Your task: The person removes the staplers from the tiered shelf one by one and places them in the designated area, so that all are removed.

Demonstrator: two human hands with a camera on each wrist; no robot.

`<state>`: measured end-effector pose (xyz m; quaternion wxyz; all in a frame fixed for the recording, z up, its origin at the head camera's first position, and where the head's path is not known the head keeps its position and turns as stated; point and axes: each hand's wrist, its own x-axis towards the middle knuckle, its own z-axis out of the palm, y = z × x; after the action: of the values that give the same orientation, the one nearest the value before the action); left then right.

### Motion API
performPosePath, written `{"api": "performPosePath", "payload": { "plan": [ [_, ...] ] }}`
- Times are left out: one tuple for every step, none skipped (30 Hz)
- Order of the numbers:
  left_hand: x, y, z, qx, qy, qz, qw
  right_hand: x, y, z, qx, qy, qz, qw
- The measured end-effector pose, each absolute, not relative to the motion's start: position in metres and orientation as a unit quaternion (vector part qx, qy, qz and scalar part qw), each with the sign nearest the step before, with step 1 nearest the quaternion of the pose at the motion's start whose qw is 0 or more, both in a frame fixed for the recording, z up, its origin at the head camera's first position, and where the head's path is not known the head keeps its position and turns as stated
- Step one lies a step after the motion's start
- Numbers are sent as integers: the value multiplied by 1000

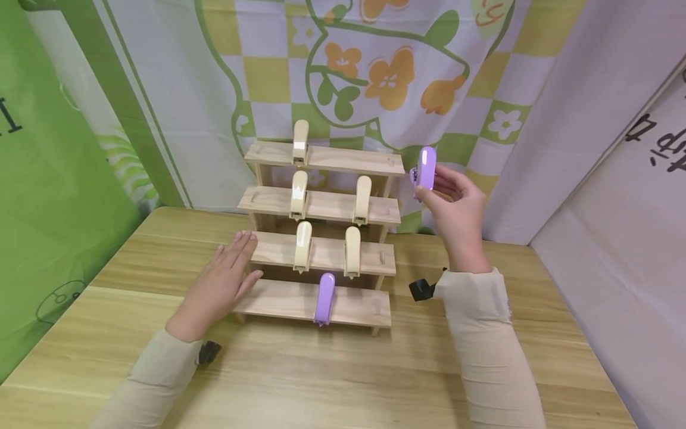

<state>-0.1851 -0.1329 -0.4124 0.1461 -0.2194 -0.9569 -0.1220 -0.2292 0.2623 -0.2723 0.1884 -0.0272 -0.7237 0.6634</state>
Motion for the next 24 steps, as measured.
{"api": "performPosePath", "payload": {
  "plan": [
    [-185,-133,-412,-219,-956,-122,149,-228,265,-274,-33,-725,661,189],
    [-185,-133,-413,-219,-956,-121,152,-226,267,-276,-40,-727,659,189],
    [-185,-132,-412,-219,-956,-121,153,-224,270,-278,-48,-729,657,187],
    [-185,-132,-412,-218,-956,-120,154,-223,272,-281,-54,-731,655,185],
    [-185,-132,-412,-218,-956,-120,155,-221,275,-283,-60,-731,655,183],
    [-185,-132,-412,-218,-956,-120,156,-219,277,-285,-64,-731,654,181],
    [-185,-132,-412,-218,-956,-121,156,-217,279,-287,-67,-731,655,179],
    [-185,-133,-412,-218,-956,-121,156,-216,282,-289,-72,-730,656,178],
    [-185,-133,-412,-218,-956,-122,155,-214,284,-292,-78,-729,658,172],
    [-185,-133,-412,-218,-956,-123,154,-213,287,-294,-85,-727,660,170],
    [-186,-133,-412,-218,-956,-123,154,-212,289,-297,-93,-726,661,169],
    [-186,-133,-412,-218,-956,-122,153,-212,292,-300,-102,-724,661,168],
    [-186,-133,-412,-218,-956,-122,153,-212,295,-303,-110,-718,666,168],
    [-186,-133,-412,-218,-956,-122,153,-211,298,-306,-118,-717,667,166],
    [-186,-133,-412,-218,-956,-121,155,-211,301,-310,-125,-712,671,166],
    [-186,-132,-413,-219,-955,-121,158,-210,304,-313,-129,-709,672,168],
    [-186,-133,-413,-219,-955,-121,160,-209,307,-317,-131,-704,677,168],
    [-186,-132,-413,-220,-954,-122,162,-208,310,-320,-133,-699,682,166],
    [-186,-133,-413,-220,-954,-122,164,-207,313,-323,-135,-694,687,165],
    [-186,-133,-414,-221,-953,-123,166,-206,316,-326,-138,-694,688,162],
    [-186,-133,-414,-221,-953,-123,166,-205,318,-329,-140,-690,692,161],
    [-186,-133,-414,-221,-953,-123,165,-205,321,-332,-142,-688,694,160],
    [-186,-133,-414,-221,-954,-122,164,-204,323,-335,-144,-681,700,159],
    [-186,-134,-415,-221,-954,-121,163,-204,326,-338,-146,-679,702,160]
  ]
}}
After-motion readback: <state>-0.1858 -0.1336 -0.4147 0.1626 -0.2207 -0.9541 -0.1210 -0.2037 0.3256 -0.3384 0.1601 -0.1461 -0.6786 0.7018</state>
